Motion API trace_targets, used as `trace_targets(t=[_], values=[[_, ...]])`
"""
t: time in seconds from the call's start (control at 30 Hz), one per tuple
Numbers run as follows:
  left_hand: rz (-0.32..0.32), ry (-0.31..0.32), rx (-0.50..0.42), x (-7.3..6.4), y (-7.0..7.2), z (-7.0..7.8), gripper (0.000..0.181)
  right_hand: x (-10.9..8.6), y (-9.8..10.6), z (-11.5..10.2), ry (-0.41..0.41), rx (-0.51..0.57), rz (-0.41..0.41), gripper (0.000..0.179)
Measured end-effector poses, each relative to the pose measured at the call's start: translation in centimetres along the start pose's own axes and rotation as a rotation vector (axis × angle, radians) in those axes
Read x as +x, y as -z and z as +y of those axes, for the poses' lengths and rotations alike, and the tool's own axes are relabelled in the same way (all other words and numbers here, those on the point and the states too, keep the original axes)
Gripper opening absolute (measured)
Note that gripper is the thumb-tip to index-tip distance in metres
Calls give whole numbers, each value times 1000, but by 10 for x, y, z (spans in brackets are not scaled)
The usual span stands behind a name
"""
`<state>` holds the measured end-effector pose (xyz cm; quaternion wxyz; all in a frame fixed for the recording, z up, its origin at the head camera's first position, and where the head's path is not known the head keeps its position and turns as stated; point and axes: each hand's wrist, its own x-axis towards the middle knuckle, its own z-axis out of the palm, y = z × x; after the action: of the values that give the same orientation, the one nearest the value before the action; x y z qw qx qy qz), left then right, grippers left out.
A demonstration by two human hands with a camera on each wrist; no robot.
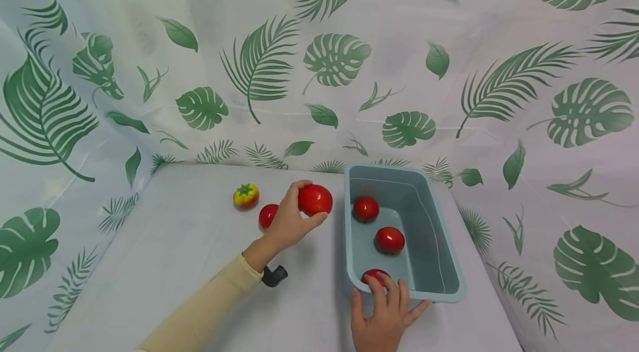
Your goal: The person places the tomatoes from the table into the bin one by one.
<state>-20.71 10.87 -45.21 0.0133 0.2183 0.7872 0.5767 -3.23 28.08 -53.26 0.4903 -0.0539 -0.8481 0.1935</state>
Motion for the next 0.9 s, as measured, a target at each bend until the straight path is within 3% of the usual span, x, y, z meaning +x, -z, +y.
trace_targets(t=[0.37,0.67,0.9], values=[[-97,-110,-1,1,-35,22,74,2,4,-1,-3,-21,-35,44],[-196,-87,-84,-7,-56,30,73,2,2,-1,-10,-16,-24,46],[-262,-135,-71,-15,-72,38,74,1,0,-1,-5,-13,-8,48]])
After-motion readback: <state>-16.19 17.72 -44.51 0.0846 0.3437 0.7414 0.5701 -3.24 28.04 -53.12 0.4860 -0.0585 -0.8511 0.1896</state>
